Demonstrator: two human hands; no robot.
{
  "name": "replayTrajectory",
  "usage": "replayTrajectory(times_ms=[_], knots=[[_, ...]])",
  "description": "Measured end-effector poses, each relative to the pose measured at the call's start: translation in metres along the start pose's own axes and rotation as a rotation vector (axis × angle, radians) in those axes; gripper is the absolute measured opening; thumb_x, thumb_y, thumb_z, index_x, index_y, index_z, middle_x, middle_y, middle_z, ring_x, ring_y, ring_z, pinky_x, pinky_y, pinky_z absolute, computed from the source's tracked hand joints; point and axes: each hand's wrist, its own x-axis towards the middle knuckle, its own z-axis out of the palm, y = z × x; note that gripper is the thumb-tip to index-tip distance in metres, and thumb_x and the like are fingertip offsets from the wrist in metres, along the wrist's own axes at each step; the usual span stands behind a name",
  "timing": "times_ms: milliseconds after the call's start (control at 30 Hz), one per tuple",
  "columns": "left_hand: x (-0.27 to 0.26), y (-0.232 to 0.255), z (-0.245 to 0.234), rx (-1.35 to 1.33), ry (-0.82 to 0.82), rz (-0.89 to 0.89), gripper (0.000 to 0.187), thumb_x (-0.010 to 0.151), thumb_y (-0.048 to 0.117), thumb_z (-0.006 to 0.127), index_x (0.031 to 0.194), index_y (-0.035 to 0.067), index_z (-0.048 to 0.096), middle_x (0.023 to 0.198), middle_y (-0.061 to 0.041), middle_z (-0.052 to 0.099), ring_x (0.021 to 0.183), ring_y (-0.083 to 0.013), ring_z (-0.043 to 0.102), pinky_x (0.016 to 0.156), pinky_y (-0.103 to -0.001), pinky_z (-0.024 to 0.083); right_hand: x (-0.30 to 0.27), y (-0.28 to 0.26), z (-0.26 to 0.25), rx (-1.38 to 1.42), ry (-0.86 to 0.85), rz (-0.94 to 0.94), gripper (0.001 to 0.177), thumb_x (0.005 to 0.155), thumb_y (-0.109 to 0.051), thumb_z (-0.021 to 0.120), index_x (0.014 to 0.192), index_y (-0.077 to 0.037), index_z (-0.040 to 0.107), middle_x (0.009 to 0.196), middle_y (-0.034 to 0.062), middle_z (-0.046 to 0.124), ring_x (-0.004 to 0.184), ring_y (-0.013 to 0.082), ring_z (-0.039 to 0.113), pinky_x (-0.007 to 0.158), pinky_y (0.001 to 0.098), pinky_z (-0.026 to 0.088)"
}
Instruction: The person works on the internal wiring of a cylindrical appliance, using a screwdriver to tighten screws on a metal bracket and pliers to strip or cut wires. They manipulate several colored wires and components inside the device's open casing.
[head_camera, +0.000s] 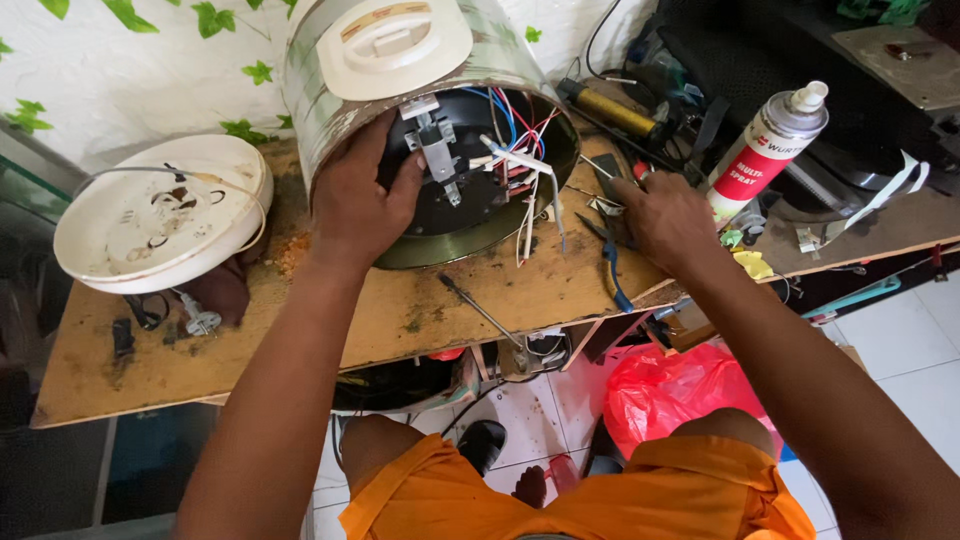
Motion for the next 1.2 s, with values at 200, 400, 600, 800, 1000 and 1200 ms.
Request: replayTrajectory(times_ms=[200, 400, 600, 800, 1000, 1200], knots=[[-0.006, -0.031, 0.019, 0.017, -0.056, 0.031, 0.055, 0.104, 0.033, 0.064, 0.152, 0.008, 0.052, 0.151, -0.017, 0.059, 0.131, -0.0382, 0.062, 0.098, -0.044, 0.053, 0.026, -0.014, -0.018, 0.185, -0.221, 0.051, 0.058, 0.092, -0.011, 0.055, 0.149, -0.023, 0.056, 0.107, 0.0205, 0.056, 0.102, 0.0473, 0.057, 0.061, 0.061, 0.049], [-0.006, -0.032, 0.02, -0.001, -0.094, 0.015, 0.057, 0.107, 0.036, 0.063, 0.155, 0.01, 0.046, 0.159, -0.018, 0.048, 0.15, -0.042, 0.041, 0.12, -0.052, 0.039, 0.048, -0.018, -0.072, 0.375, -0.692, 0.158, 0.082, 0.091, -0.019, 0.066, 0.163, -0.028, 0.028, 0.166, 0.0222, 0.031, 0.16, 0.0336, 0.021, 0.116, 0.053, 0.034], [-0.003, -0.03, 0.018, 0.036, -0.046, 0.101, 0.053, 0.105, 0.027, 0.065, 0.151, 0.004, 0.051, 0.154, -0.022, 0.054, 0.144, -0.0427, 0.048, 0.119, -0.049, 0.039, 0.03, -0.013, -0.063, 0.371, -0.572, 0.112, 0.075, 0.093, -0.03, 0.058, 0.163, -0.02, 0.031, 0.148, 0.0222, 0.049, 0.136, 0.0416, 0.047, 0.106, 0.0534, 0.043], [-0.005, -0.034, 0.02, 0.032, -0.05, 0.08, 0.054, 0.107, 0.036, 0.065, 0.149, 0.005, 0.053, 0.147, -0.022, 0.059, 0.138, -0.0455, 0.054, 0.109, -0.055, 0.049, 0.007, -0.016, -0.058, 0.317, 0.174, -0.053, 0.026, 0.096, -0.012, 0.069, 0.12, -0.001, 0.068, 0.097, 0.0242, 0.062, 0.093, 0.0444, 0.058, 0.079, 0.055, 0.046], [-0.007, -0.035, 0.016, 0.067, -0.067, 0.008, 0.057, 0.106, 0.039, 0.066, 0.151, 0.007, 0.053, 0.148, -0.02, 0.06, 0.136, -0.0447, 0.055, 0.107, -0.055, 0.049, 0.018, -0.086, -0.118, 1.341, -0.082, 0.455, 0.022, 0.102, -0.012, 0.069, 0.121, -0.005, 0.074, 0.077, 0.007, 0.067, 0.06, 0.0126, 0.056, 0.054, 0.0247, 0.049], [-0.011, -0.037, 0.014, 0.043, -0.001, 0.039, 0.054, 0.106, 0.037, 0.068, 0.151, 0.01, 0.053, 0.143, -0.02, 0.065, 0.131, -0.0427, 0.061, 0.1, -0.05, 0.052, 0.041, -0.108, -0.081, 1.697, 0.082, 0.252, 0.014, 0.096, -0.013, 0.075, 0.109, -0.007, 0.076, 0.072, 0.002, 0.067, 0.058, 0.0076, 0.058, 0.056, 0.0235, 0.048]])
